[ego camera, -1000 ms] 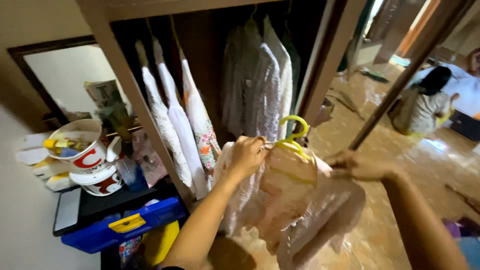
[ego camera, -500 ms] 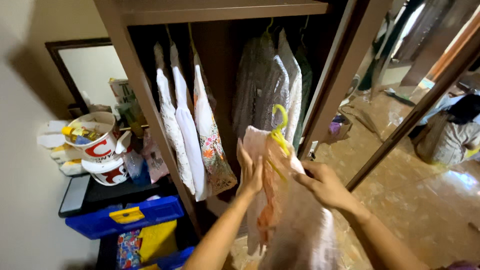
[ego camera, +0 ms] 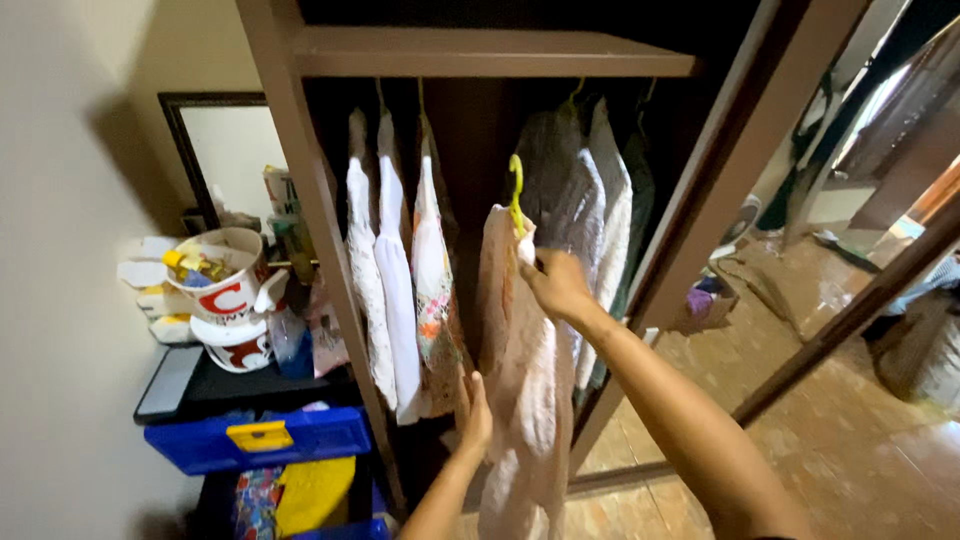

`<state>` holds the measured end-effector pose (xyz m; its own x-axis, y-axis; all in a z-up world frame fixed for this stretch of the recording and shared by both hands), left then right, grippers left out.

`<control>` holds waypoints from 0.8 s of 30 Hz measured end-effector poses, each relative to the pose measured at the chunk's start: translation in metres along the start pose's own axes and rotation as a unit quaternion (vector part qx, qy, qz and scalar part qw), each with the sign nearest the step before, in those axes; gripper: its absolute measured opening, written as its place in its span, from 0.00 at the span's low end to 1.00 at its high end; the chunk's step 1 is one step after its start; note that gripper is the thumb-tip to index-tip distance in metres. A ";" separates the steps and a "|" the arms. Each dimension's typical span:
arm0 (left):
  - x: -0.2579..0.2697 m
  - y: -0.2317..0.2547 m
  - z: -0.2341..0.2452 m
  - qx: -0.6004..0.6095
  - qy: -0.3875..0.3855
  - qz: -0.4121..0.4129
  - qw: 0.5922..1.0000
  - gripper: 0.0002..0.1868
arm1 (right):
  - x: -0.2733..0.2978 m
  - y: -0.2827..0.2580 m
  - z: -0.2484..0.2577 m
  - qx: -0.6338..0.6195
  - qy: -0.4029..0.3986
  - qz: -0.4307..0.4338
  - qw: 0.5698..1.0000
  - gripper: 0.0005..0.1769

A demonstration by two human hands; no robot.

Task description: The person buttons up several lace garments hanging in a wardrobe. They handle a peach-colored top, a white lace top, and a white lace shirt, fastening the buttons on each one by hand before returning them to the rack.

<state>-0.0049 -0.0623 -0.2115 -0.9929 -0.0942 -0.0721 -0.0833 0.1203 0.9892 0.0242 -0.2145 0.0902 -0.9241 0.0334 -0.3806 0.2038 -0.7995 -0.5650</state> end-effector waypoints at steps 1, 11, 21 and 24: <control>-0.004 0.013 0.001 -0.004 -0.006 -0.024 1.000 0.41 | -0.019 0.001 -0.007 0.003 0.017 0.008 1.000 0.16; -0.049 0.104 0.007 -0.069 -0.136 0.048 0.987 0.44 | -0.196 -0.024 -0.038 0.023 0.102 0.021 0.994 0.18; -0.116 0.110 0.005 -0.117 -0.139 -0.034 0.983 0.48 | -0.256 -0.013 -0.093 0.014 0.119 0.028 0.992 0.23; -0.123 0.102 0.003 -0.197 -0.125 0.078 0.969 0.50 | -0.250 -0.005 -0.099 -0.011 0.041 -0.021 0.999 0.26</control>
<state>0.1088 -0.0355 -0.1020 -0.9844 0.1429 0.1028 0.0599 -0.2771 0.9590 0.2859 -0.1595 0.1162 -0.9029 0.1151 -0.4142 0.1743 -0.7827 -0.5974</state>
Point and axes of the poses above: each hand's wrist, its own x-axis away from the middle knuckle, its own z-axis out of the back of the hand, y = z × x, the point moved 1 cm from there along -x, towards the middle knuckle, and after that the axes turned 3 degrees about -y, right-handed, at the moved point
